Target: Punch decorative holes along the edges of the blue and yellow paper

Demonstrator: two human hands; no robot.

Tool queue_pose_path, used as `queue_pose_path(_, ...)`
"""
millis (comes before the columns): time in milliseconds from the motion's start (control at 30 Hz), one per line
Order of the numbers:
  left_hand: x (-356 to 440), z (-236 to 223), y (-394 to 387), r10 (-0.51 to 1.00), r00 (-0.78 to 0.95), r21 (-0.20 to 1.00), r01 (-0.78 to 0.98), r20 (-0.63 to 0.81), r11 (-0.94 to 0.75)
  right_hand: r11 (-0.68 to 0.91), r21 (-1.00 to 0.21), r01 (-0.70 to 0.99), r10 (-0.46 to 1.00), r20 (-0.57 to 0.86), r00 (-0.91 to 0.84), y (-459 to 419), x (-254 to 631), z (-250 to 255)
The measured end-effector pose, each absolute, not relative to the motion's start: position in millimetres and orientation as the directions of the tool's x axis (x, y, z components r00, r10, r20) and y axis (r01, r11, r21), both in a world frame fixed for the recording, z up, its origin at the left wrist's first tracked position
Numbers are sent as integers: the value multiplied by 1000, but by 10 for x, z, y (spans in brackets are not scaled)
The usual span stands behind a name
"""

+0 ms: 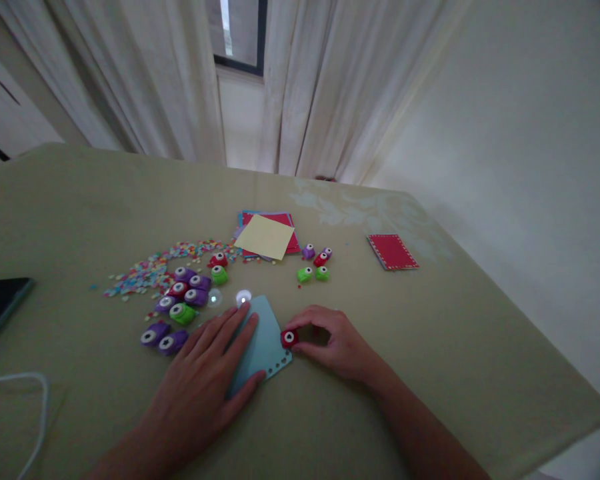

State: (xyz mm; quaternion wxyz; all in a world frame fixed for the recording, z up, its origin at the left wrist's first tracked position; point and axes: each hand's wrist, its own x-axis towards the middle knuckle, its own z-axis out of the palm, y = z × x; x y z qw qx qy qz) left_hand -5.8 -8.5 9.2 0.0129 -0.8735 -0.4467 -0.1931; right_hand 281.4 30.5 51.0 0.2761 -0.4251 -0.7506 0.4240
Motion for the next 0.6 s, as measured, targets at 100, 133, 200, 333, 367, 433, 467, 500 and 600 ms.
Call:
queue_pose_path(100, -65, 93, -98, 779, 519, 167, 784, 353, -598, 265, -874, 406, 892, 63, -447, 295, 2791, 477)
queue_pose_path(133, -66, 89, -102, 784, 513, 177, 786, 349, -593, 264, -873, 410, 896, 65, -438, 292, 2785, 468)
queue_pose_path(200, -66, 77, -107, 794, 506, 193, 788, 338, -585, 277, -866, 416, 895, 75, -440, 287, 2776, 461)
queue_pose_path(333, -61, 63, -99, 790, 513, 197, 782, 336, -591, 312, -857, 410, 874, 90, -477, 290, 2781, 489)
queue_pose_path(367, -60, 63, -95, 788, 514, 193, 781, 339, -593, 311, -858, 409, 873, 87, -480, 293, 2784, 498)
queue_pose_path(433, -61, 65, -88, 784, 519, 183, 781, 341, -597, 306, -862, 404, 873, 84, -481, 298, 2786, 509)
queue_pose_path(467, -61, 66, -85, 782, 523, 178, 781, 339, -599, 302, -866, 399, 873, 83, -480, 300, 2786, 510)
queue_pose_path(500, -62, 68, -84, 781, 527, 173, 780, 336, -601, 298, -870, 393, 874, 82, -479, 302, 2786, 509)
queue_pose_path(600, -63, 78, -82, 779, 532, 167, 779, 333, -604, 290, -883, 369, 874, 88, -478, 309, 2784, 496)
